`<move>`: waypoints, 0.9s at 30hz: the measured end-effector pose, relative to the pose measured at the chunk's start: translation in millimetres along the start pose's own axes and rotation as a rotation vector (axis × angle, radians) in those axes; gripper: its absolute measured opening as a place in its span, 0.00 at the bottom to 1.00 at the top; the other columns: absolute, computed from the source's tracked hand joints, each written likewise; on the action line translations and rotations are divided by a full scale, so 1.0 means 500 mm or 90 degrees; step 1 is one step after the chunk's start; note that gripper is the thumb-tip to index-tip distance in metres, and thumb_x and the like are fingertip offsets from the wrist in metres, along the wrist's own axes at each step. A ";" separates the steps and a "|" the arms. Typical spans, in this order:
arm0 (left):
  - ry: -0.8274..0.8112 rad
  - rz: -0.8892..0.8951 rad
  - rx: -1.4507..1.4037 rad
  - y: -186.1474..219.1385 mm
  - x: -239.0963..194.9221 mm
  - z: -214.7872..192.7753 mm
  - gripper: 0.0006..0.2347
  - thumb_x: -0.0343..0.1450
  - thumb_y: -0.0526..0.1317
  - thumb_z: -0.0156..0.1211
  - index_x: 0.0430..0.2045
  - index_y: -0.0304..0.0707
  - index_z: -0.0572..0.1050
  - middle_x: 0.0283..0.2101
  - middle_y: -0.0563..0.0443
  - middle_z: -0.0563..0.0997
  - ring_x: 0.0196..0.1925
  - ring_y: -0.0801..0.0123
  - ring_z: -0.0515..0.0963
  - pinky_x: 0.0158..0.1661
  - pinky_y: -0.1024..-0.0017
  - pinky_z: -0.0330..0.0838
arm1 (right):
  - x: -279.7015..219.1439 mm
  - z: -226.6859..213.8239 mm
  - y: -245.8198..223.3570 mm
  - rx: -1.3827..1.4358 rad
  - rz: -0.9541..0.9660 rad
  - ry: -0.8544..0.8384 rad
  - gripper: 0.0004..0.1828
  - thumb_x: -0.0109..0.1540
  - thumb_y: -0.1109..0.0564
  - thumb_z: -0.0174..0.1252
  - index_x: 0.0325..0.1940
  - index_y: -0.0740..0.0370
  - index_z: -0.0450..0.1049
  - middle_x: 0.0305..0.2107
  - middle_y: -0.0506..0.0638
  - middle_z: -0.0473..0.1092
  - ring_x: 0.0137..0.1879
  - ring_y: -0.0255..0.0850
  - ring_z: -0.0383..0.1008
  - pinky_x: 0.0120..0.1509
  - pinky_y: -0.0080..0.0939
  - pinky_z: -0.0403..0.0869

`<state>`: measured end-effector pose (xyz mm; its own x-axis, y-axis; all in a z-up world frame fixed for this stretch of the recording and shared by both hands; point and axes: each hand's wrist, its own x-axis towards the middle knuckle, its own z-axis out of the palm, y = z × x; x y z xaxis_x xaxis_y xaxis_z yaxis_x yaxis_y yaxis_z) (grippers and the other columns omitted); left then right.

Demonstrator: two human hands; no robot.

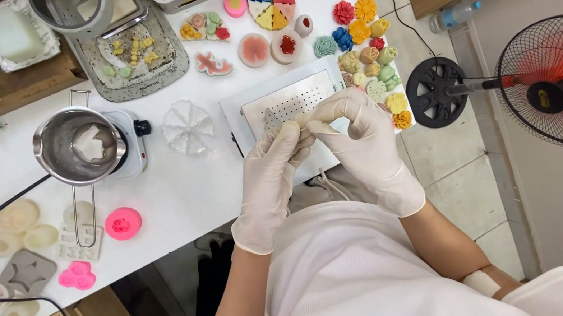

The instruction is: The person handles a clear plastic mold and a white perforated tray, then picks up small decorative items from a tray and places them into the tray. The person also retrieves a small item from a bag and places it into the tray.

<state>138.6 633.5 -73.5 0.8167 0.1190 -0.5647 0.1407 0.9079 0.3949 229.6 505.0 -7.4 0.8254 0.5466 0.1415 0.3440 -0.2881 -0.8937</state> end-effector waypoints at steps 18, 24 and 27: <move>0.085 0.067 -0.095 0.052 -0.021 -0.110 0.23 0.79 0.49 0.45 0.53 0.21 0.73 0.52 0.38 0.81 0.56 0.61 0.79 0.61 0.66 0.69 | 0.083 -0.073 0.259 -0.222 -0.084 0.037 0.10 0.57 0.62 0.72 0.42 0.61 0.83 0.39 0.51 0.77 0.47 0.42 0.79 0.52 0.40 0.76; 0.075 0.077 -0.102 0.027 0.000 -0.108 0.22 0.79 0.48 0.47 0.52 0.20 0.74 0.51 0.38 0.82 0.55 0.60 0.80 0.59 0.66 0.70 | 0.091 -0.054 0.299 -0.373 -0.144 0.027 0.09 0.55 0.56 0.73 0.38 0.56 0.85 0.33 0.50 0.76 0.40 0.47 0.76 0.44 0.46 0.74; 0.066 0.073 -0.107 0.021 0.003 -0.097 0.22 0.79 0.48 0.47 0.53 0.20 0.74 0.51 0.39 0.82 0.54 0.60 0.80 0.58 0.66 0.70 | 0.091 -0.045 0.310 -0.370 -0.103 0.000 0.08 0.56 0.53 0.72 0.38 0.55 0.85 0.32 0.49 0.76 0.38 0.46 0.76 0.43 0.46 0.73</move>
<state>114.1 662.6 -105.3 0.7593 0.2582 -0.5972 -0.0519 0.9390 0.3400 330.7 467.7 -130.1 0.7420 0.6196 0.2559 0.6537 -0.5842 -0.4810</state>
